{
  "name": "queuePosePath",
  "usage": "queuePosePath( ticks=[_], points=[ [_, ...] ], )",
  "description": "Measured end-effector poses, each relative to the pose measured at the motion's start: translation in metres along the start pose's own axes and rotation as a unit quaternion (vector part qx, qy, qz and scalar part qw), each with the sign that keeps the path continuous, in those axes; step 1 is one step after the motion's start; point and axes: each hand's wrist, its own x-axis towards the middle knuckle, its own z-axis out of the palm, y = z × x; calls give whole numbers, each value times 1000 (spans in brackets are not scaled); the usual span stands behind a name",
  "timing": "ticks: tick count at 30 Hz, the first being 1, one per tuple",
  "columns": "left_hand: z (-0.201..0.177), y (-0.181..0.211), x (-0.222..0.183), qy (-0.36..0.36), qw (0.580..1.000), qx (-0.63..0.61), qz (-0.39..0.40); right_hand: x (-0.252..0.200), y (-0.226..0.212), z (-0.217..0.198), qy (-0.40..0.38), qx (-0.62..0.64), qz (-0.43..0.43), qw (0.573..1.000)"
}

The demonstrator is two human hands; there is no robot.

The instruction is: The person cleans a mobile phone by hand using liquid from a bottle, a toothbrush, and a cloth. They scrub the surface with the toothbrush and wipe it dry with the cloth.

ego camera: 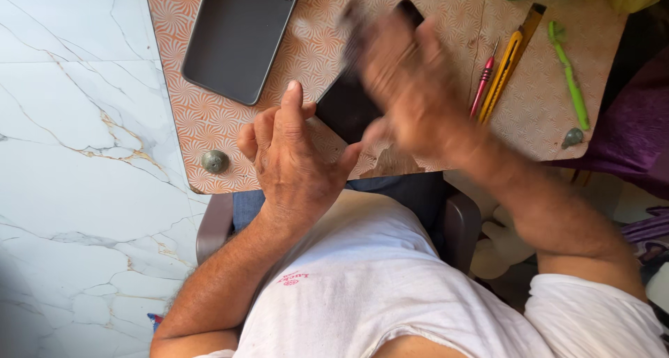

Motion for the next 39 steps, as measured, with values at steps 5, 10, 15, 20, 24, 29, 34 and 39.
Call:
queuePosePath(
  ticks=[5, 10, 15, 20, 24, 29, 34, 39],
  points=[
    [4, 3, 1, 17, 1000, 15, -13, -4, -28, 2, -98, 34, -9, 995],
    [2, 1, -2, 4, 1000, 5, -6, 0, 1, -2, -37, -17, 4, 999],
    [4, 2, 3, 1, 1000, 19, -15, -5, -20, 1, -40, 32, -20, 999],
    [4, 1, -1, -2, 1000, 7, -1, 4, 22, -4, 15, -38, 48, 998],
    [4, 1, 1, -3, 1000, 11, -11, -5, -20, 2, -37, -34, -24, 998],
    [3, 0, -2, -9, 1000, 13, -11, 7, 19, -7, -51, -26, 27, 998],
    [4, 2, 2, 10, 1000, 7, -10, 3, -30, 3, 57, -74, -62, 994],
    [1, 2, -2, -2, 1000, 5, -15, 13, 10, -15, -44, 6, 14, 999]
  ],
)
